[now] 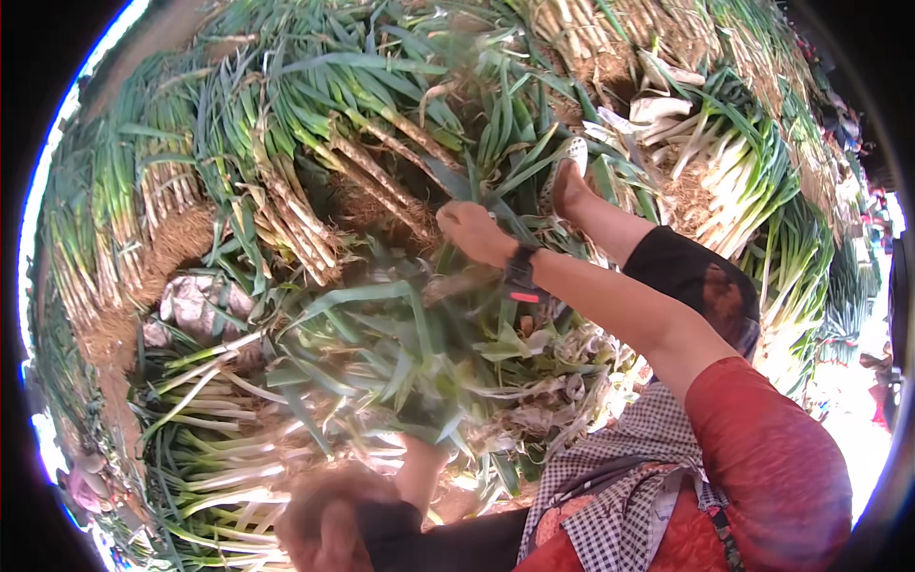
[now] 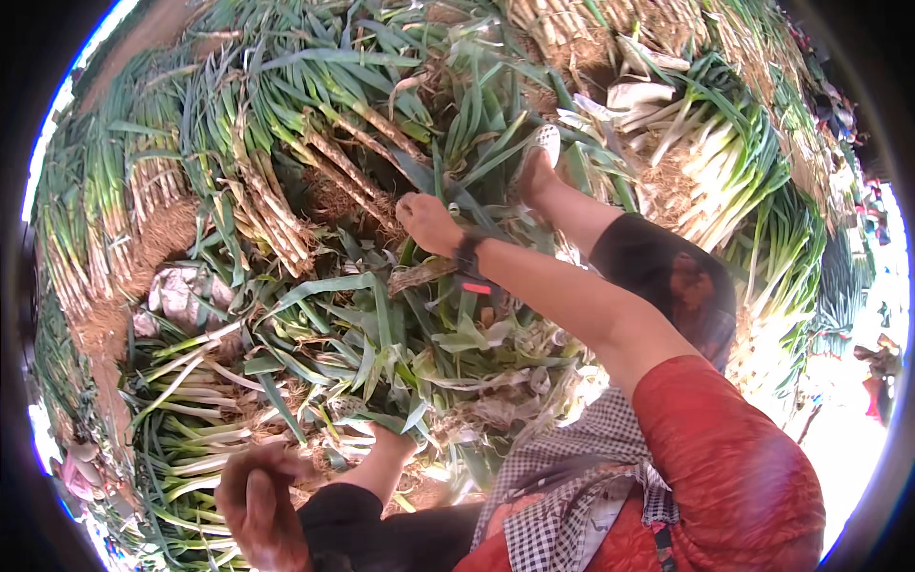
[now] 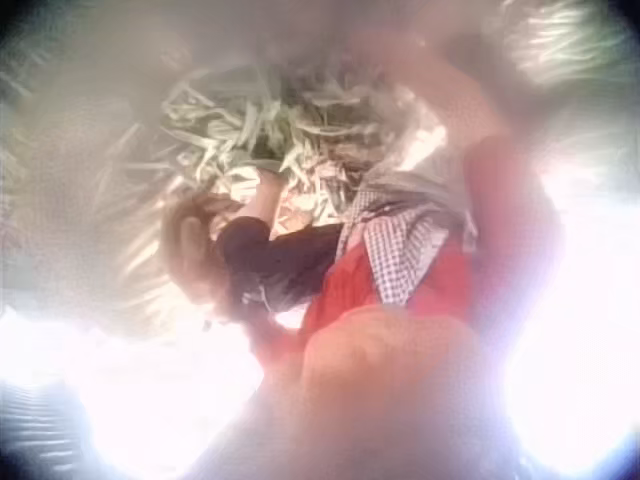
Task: The person picks up a leek from a pile, peels away the outer layers by hand, and places the cleaned leek onto a separate stack, repeating the process for several more leeks.
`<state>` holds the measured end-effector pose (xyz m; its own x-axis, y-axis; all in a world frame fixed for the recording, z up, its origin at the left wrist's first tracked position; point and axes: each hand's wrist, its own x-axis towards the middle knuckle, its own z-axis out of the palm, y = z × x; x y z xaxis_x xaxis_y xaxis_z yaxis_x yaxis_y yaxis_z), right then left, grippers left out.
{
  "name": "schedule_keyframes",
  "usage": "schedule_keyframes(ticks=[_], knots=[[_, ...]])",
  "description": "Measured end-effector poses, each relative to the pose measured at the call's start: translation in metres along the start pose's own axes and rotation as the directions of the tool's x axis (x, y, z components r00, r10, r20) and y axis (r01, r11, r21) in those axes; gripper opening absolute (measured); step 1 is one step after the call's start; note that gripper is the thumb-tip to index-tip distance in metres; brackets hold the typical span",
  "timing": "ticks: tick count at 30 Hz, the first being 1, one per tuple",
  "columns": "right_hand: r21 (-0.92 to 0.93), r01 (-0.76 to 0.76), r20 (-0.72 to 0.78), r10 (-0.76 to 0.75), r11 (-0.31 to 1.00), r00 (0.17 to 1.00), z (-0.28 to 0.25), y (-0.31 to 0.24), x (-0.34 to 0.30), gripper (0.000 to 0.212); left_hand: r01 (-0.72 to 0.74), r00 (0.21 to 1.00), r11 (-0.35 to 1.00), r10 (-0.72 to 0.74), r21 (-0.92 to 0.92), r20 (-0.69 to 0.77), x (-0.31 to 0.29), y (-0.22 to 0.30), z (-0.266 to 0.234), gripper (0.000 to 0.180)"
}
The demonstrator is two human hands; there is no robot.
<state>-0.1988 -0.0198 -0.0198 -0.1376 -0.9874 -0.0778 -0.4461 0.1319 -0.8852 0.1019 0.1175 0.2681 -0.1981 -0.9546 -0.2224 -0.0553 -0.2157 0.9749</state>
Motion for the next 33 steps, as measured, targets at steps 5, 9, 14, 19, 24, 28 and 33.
schedule_keyframes(ticks=[5,9,14,19,24,28,33], knots=[[-0.327,0.026,-0.064,-0.05,0.945,0.997,0.075,0.03,0.072,0.021,0.144,0.989,0.97,-0.145,-0.197,0.006,0.025,-0.006,-0.017,0.03],[-0.429,-0.09,-0.021,0.089,0.899,0.996,0.096,0.034,0.094,0.03,0.218,0.975,0.937,-0.223,-0.274,0.013,0.045,-0.021,-0.025,0.03],[-0.073,-0.25,0.283,0.26,0.966,0.923,0.067,0.007,0.109,0.034,0.232,0.971,0.92,-0.236,-0.317,0.025,0.047,-0.024,-0.028,0.03],[0.552,0.05,0.205,-0.193,0.832,0.959,0.011,-0.123,-0.003,0.034,0.235,0.965,0.921,-0.259,-0.309,-0.038,0.014,-0.014,-0.037,0.03],[0.425,-0.821,0.797,0.272,0.381,0.539,0.032,-0.083,-0.166,0.019,0.194,0.979,0.955,-0.203,-0.225,-0.017,-0.008,-0.006,-0.021,0.03],[0.558,-0.829,0.759,0.39,0.025,0.522,0.022,-0.068,-0.201,0.019,0.261,0.965,0.96,-0.262,-0.1,-0.001,0.008,0.0,0.003,0.028],[0.471,-0.464,0.469,0.232,0.751,0.852,-0.023,-0.122,-0.208,0.02,0.15,0.986,0.986,-0.154,-0.071,-0.063,0.032,-0.003,0.015,0.026]])
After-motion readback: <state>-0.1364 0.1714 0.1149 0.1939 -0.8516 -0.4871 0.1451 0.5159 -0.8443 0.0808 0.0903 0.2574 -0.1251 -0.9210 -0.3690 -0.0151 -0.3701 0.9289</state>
